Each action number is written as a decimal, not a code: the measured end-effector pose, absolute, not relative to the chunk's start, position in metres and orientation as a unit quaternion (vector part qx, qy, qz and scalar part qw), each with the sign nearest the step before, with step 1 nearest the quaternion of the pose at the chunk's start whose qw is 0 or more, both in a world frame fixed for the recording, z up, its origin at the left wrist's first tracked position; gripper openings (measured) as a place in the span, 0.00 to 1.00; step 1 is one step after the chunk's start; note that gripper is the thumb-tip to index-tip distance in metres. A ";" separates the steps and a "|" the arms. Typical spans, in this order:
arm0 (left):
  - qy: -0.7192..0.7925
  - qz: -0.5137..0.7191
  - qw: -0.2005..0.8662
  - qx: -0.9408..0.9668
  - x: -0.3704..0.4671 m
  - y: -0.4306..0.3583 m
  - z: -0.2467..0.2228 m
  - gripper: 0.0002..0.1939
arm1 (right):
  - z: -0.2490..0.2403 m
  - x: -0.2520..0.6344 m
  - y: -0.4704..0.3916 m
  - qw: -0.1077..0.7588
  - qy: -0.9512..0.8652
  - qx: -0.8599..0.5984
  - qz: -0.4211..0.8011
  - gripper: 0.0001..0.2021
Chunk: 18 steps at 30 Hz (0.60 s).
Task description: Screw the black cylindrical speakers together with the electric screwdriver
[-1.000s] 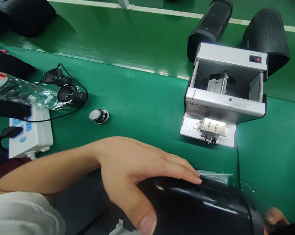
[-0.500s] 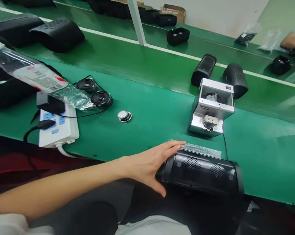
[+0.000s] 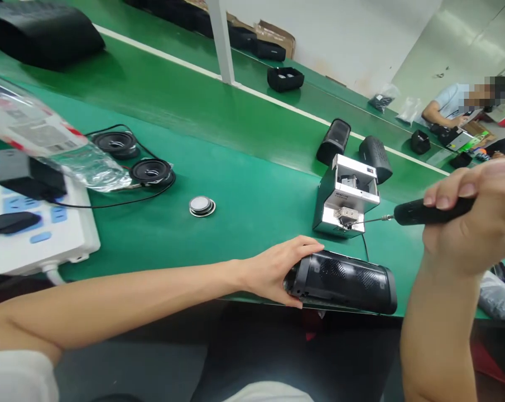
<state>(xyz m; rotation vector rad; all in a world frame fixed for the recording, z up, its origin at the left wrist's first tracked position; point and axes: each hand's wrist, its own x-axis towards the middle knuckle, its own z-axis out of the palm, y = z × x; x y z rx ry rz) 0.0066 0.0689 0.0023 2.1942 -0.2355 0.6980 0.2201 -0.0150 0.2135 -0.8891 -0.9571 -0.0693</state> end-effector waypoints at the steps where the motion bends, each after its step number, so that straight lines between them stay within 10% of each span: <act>1: -0.092 0.275 0.416 0.862 0.005 0.070 0.001 0.69 | 0.213 0.217 -0.006 0.779 -0.474 -0.405 -0.071 0.11; 18: 0.004 0.186 0.483 0.856 -0.003 0.068 -0.002 0.63 | 0.200 0.229 0.023 0.722 -0.507 -0.460 -0.095 0.15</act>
